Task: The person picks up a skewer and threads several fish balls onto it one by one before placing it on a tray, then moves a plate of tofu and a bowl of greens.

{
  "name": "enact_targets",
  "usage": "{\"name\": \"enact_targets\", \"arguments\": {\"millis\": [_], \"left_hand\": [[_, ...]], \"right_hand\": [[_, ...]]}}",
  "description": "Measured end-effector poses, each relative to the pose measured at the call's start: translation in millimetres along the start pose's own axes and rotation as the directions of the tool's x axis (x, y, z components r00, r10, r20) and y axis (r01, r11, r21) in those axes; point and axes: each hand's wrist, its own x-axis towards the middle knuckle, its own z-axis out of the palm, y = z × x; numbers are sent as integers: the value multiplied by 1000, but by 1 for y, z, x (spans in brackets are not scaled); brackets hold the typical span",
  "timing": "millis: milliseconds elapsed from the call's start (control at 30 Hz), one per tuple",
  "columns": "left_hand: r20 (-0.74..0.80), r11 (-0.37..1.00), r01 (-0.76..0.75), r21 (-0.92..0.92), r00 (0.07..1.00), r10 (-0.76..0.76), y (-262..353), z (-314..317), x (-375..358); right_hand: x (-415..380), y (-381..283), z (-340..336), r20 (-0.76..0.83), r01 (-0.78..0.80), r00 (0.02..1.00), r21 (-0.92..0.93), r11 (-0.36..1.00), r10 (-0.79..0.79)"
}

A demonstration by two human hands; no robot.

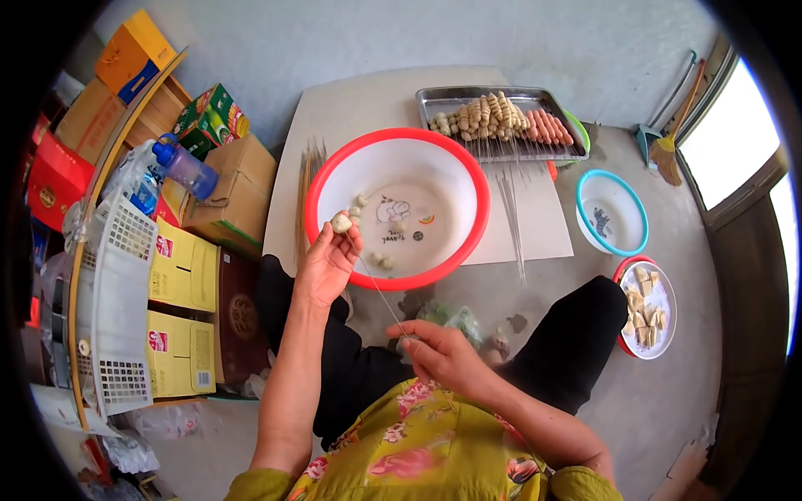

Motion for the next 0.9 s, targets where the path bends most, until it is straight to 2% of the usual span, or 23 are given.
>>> {"name": "enact_targets", "arguments": {"millis": [633, 700, 900], "left_hand": [[42, 1000, -18, 11, 999, 18, -3, 5, -6], [90, 999, 4, 35, 996, -8, -3, 4, -4], [66, 999, 25, 39, 997, -28, -3, 13, -5]], "right_hand": [[1, -2, 1, 20, -18, 1000, 45, 999, 17], [2, -4, 1, 5, -36, 999, 44, 998, 36], [8, -3, 1, -21, -30, 999, 53, 998, 31]]}}
